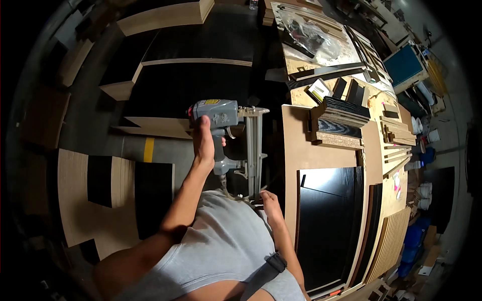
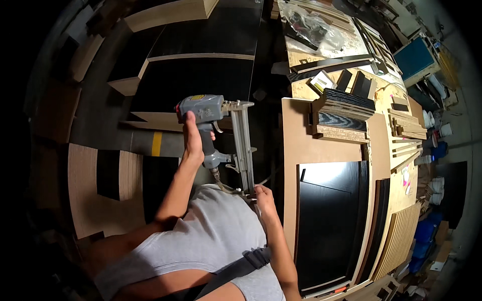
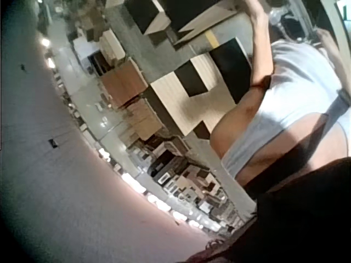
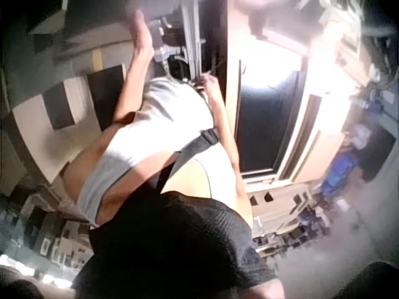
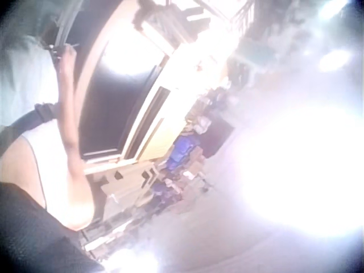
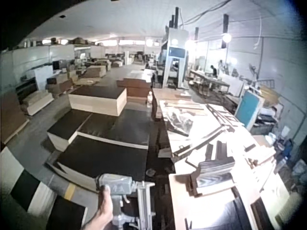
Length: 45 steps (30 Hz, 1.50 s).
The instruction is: The person aligns wooden strips along the edges of a panel and fastens them using a nail gun. The person then carries the assembled panel over to a stack and repeats the process on another panel.
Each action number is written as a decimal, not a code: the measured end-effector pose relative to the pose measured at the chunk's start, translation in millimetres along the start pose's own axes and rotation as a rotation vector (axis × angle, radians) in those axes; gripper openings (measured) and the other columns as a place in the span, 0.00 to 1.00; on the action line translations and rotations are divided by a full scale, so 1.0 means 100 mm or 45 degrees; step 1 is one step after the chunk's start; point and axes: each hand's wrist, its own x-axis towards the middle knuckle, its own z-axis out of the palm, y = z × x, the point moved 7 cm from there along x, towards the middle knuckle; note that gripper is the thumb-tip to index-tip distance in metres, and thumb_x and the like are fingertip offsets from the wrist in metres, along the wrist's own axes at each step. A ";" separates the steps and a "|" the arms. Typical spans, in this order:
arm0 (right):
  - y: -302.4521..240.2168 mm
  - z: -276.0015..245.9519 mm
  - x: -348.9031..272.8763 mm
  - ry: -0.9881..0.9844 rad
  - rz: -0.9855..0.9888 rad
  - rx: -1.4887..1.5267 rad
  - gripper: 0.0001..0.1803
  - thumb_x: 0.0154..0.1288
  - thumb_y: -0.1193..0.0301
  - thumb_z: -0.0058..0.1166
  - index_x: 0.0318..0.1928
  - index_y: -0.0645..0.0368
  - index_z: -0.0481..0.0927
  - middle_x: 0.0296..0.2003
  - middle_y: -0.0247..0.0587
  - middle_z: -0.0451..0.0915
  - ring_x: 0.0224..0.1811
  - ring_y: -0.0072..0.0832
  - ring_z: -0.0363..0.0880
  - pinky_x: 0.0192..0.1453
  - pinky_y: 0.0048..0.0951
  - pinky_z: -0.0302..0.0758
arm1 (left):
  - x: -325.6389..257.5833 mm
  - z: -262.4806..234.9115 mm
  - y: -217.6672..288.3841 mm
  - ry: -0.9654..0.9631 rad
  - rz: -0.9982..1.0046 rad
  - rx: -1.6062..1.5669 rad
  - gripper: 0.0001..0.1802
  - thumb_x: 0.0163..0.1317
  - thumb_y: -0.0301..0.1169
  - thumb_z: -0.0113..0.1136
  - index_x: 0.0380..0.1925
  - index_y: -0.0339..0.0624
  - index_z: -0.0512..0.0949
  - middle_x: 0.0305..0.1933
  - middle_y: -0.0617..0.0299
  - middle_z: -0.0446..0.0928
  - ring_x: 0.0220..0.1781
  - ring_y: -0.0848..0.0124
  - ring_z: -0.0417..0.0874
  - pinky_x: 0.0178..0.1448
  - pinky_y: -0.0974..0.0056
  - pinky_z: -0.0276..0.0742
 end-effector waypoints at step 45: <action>-5.18 -1.05 2.21 0.003 -1.282 -1.083 0.08 0.56 0.77 0.62 0.38 0.64 0.85 0.31 0.47 0.87 0.34 0.42 0.88 0.42 0.39 0.82 | 2.28 0.87 0.33 -0.692 0.102 -1.142 0.10 0.67 0.40 0.60 0.33 0.47 0.74 0.21 0.71 0.72 0.25 0.73 0.74 0.45 0.64 0.71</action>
